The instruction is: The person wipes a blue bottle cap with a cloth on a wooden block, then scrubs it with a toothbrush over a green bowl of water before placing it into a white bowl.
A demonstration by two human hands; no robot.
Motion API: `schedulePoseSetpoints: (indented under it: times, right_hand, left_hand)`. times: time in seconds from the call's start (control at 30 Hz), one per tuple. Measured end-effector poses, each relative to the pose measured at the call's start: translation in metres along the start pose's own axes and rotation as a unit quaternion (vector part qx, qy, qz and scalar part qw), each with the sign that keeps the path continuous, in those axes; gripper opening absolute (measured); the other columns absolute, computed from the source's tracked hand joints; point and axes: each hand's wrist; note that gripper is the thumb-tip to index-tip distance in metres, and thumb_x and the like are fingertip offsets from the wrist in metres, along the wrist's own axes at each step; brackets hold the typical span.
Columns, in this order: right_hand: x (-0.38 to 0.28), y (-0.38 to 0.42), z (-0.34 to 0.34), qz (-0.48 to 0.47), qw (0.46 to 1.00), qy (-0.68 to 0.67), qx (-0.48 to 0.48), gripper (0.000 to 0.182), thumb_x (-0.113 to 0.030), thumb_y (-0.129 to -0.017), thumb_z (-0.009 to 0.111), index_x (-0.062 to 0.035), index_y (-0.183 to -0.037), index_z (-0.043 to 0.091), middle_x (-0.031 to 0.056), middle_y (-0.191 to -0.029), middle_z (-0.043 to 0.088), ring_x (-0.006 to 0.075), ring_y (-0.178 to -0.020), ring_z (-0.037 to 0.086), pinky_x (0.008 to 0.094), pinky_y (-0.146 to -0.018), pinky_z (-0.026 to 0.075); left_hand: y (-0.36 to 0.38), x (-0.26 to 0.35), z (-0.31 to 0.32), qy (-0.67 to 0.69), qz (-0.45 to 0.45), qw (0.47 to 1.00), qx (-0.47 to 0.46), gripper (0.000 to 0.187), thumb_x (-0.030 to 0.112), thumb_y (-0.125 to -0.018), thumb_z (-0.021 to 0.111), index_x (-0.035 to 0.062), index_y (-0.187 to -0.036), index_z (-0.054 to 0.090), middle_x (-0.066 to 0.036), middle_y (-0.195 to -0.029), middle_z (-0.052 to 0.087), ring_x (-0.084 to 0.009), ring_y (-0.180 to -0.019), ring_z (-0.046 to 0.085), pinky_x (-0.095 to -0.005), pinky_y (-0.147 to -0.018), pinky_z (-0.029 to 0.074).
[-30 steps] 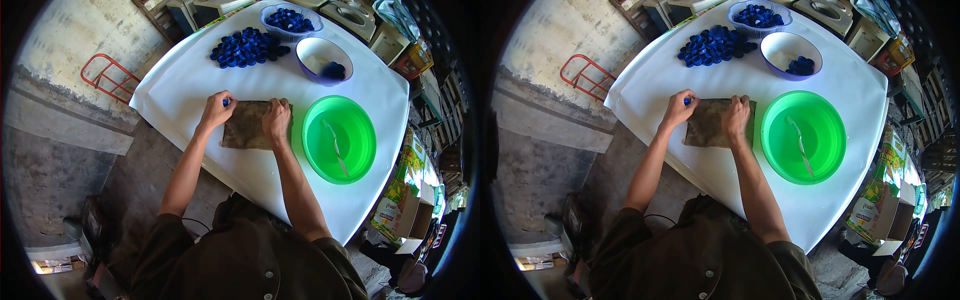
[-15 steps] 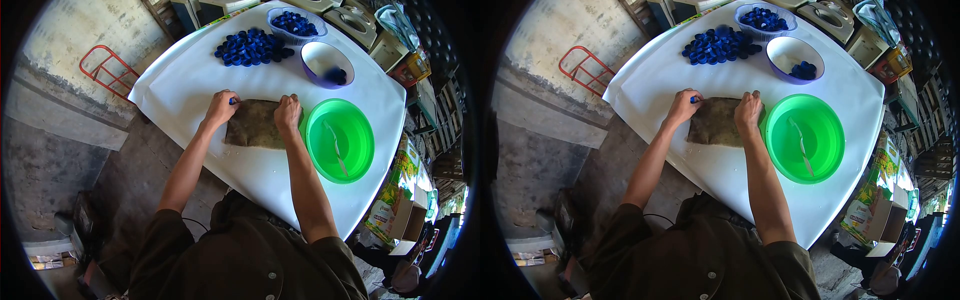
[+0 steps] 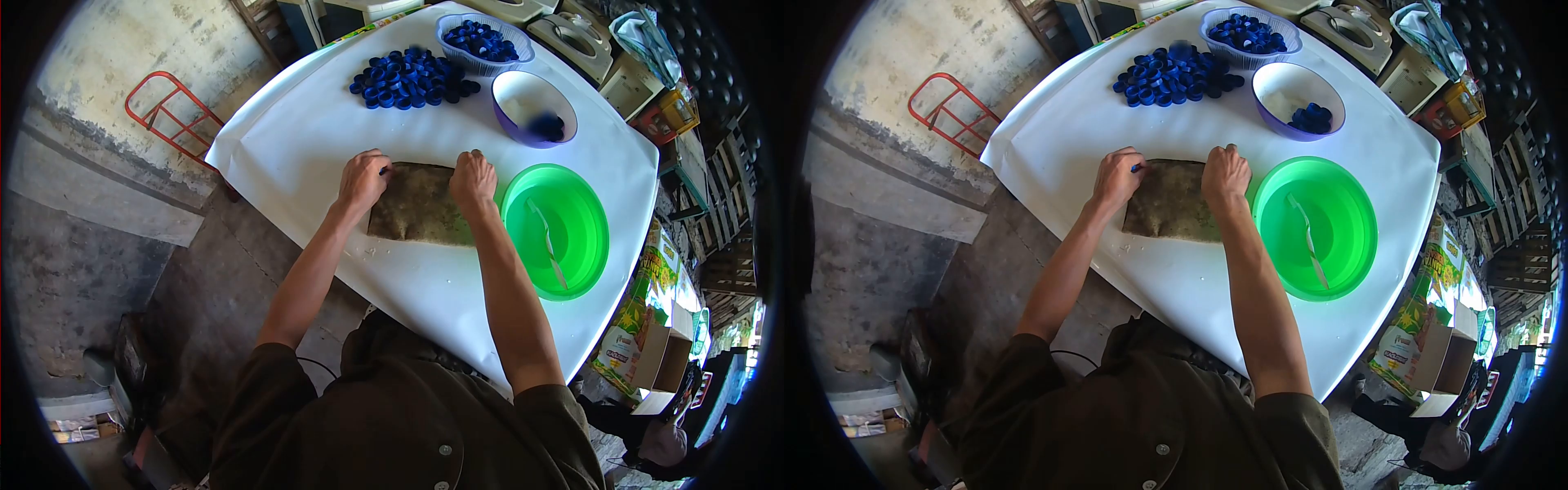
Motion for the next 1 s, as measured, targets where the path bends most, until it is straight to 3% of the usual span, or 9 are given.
schedulePoseSetpoints:
  times: [0.23, 0.57, 0.77, 0.87, 0.93, 0.97, 1.0]
  right_hand:
    - [0.0, -0.009, -0.015, -0.026, 0.995, 0.014, -0.1, 0.014, 0.001, -0.081, 0.062, -0.0001, -0.091, 0.072, 0.0227, -0.103, 0.071, 0.0403, -0.096, 0.071, 0.0469, -0.081, 0.059]
    - [0.02, -0.029, -0.019, -0.058, 0.988, -0.014, -0.144, 0.016, -0.001, -0.079, 0.062, 0.0012, -0.091, 0.072, 0.0243, -0.102, 0.071, 0.0434, -0.098, 0.069, 0.0499, -0.085, 0.057]
    - [0.025, -0.031, -0.02, -0.054, 0.985, 0.008, -0.161, 0.02, 0.0, -0.077, 0.063, 0.0014, -0.096, 0.071, 0.0242, -0.102, 0.071, 0.0433, -0.099, 0.069, 0.05, -0.089, 0.056]
    - [0.036, -0.037, -0.016, -0.089, 0.982, -0.003, -0.167, 0.024, -0.001, -0.08, 0.061, 0.001, -0.102, 0.069, 0.0246, -0.107, 0.069, 0.0427, -0.101, 0.068, 0.0501, -0.09, 0.055]
    - [0.032, -0.034, -0.018, -0.102, 0.98, 0.014, -0.169, 0.025, -0.002, -0.082, 0.059, 0.0005, -0.105, 0.068, 0.0254, -0.11, 0.067, 0.0425, -0.102, 0.067, 0.0503, -0.09, 0.054]
    - [0.029, -0.032, -0.019, -0.094, 0.985, 0.014, -0.147, 0.025, -0.004, -0.083, 0.058, 0.0001, -0.106, 0.068, 0.0262, -0.111, 0.065, 0.0426, -0.103, 0.067, 0.0505, -0.09, 0.054]
    - [0.018, -0.026, -0.03, -0.087, 0.988, 0.014, -0.124, 0.025, -0.005, -0.084, 0.057, -0.0002, -0.107, 0.067, 0.0269, -0.112, 0.064, 0.0426, -0.103, 0.067, 0.0507, -0.089, 0.054]
  left_hand:
    - [0.002, 0.001, -0.001, 0.025, 0.023, 0.999, 0.022, 0.005, 0.003, -0.076, 0.075, 0.0025, -0.079, 0.071, -0.013, -0.084, 0.067, -0.0351, -0.081, 0.066, -0.0448, -0.072, 0.053]
    - [-0.007, 0.007, 0.001, 0.045, 0.007, 0.998, 0.032, 0.006, 0.0, -0.08, 0.073, 0.0012, -0.085, 0.071, -0.014, -0.089, 0.07, -0.0349, -0.083, 0.069, -0.0425, -0.072, 0.054]
    - [0.004, 0.018, -0.003, 0.058, -0.041, 0.997, 0.035, 0.02, 0.001, -0.083, 0.07, 0.0029, -0.101, 0.06, -0.017, -0.094, 0.066, -0.0371, -0.081, 0.065, -0.0439, -0.071, 0.052]
    - [0.009, 0.024, -0.006, 0.144, -0.04, 0.987, 0.06, 0.021, 0.005, -0.089, 0.064, 0.0038, -0.107, 0.054, -0.016, -0.091, 0.061, -0.032, -0.076, 0.061, -0.0419, -0.07, 0.05]
    - [0.012, 0.026, -0.006, 0.248, -0.105, 0.963, 0.031, 0.015, 0.01, -0.091, 0.058, 0.0035, -0.104, 0.054, -0.013, -0.091, 0.06, -0.0254, -0.074, 0.057, -0.0374, -0.068, 0.048]
    - [0.012, 0.026, -0.006, 0.299, -0.135, 0.945, 0.017, 0.014, 0.012, -0.092, 0.055, 0.0033, -0.103, 0.053, -0.011, -0.091, 0.059, -0.0221, -0.073, 0.054, -0.0351, -0.067, 0.047]
    - [0.011, 0.024, -0.008, 0.417, -0.161, 0.894, -0.034, 0.018, 0.014, -0.092, 0.053, 0.0029, -0.106, 0.054, -0.01, -0.093, 0.058, -0.0194, -0.076, 0.053, -0.0326, -0.068, 0.045]
Point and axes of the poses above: each hand's wrist, its own y-axis away from the middle knuckle, its own z-axis out of the palm, x = y × z
